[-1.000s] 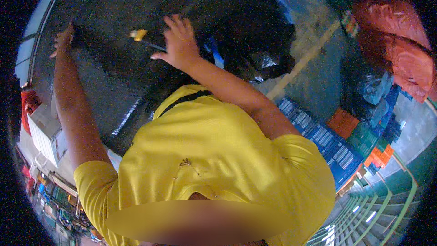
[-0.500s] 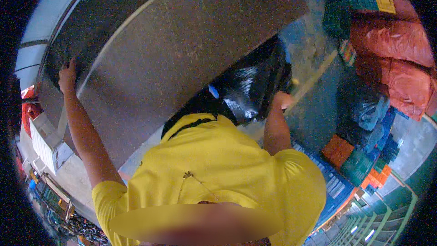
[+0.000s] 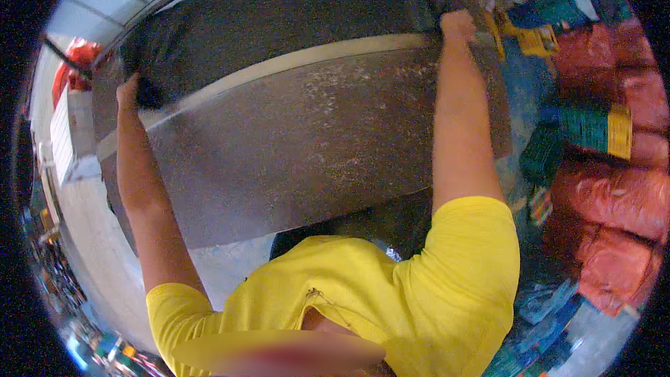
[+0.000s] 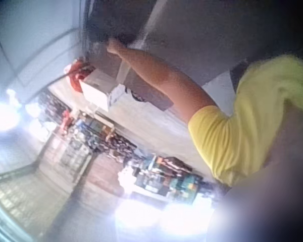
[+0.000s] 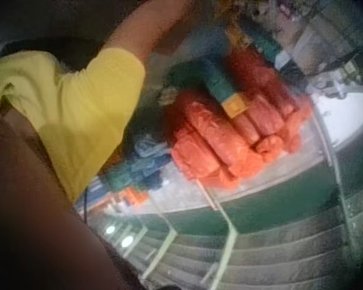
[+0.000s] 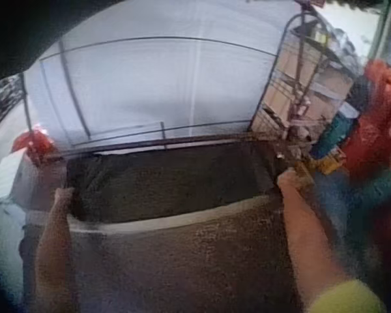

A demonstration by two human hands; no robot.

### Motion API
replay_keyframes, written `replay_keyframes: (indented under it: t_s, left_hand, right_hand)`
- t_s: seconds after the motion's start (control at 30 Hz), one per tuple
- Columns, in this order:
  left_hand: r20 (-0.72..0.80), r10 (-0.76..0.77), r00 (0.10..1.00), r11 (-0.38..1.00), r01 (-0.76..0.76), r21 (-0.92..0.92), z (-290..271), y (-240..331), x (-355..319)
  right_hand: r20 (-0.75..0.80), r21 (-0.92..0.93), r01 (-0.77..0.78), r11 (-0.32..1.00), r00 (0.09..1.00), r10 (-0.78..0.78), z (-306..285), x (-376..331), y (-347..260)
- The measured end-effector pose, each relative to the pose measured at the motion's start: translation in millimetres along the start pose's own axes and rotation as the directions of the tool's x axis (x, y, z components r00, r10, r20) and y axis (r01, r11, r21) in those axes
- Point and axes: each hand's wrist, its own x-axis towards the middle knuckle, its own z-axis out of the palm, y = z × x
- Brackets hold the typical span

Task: The person uses a yellow utility knife to cut a large black plastic sheet on a workbench. They repeatedly lift, fold, and slice the sheet into smaller pieces, then gather the cut pieces into a pile.

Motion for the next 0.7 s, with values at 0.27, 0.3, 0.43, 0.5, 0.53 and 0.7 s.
replay_keyframes:
  t_s: [0.27,0.3,0.43,0.5,0.53,0.7]
  left_hand:
    - [0.014,-0.034,0.999,0.986,0.036,-0.161,-94,-100,-299]
    - [-0.087,0.005,0.996,0.985,-0.020,-0.170,-96,-130,-341]
    - [-0.258,-0.245,0.934,0.933,0.300,0.201,-125,-216,-443]
    - [-0.214,-0.372,0.903,0.886,0.414,0.206,-131,-225,-467]
    - [-0.256,-0.375,0.891,0.822,0.447,0.352,-132,-219,-468]
    - [-0.387,0.173,0.906,0.658,0.186,0.729,-109,-118,-375]
  right_hand:
    - [-0.010,0.079,-0.071,0.994,0.997,0.072,-90,-132,244]
    - [-0.175,0.084,0.006,0.996,0.985,0.009,-93,-164,280]
    - [0.018,-0.042,-0.187,0.981,0.982,0.188,-103,-266,380]
    - [0.029,-0.114,-0.209,0.971,0.976,0.214,-98,-289,402]
    - [-0.003,-0.106,-0.214,0.971,0.977,0.215,-93,-294,408]
    - [0.074,-0.101,-0.256,0.961,0.962,0.264,-73,-286,415]
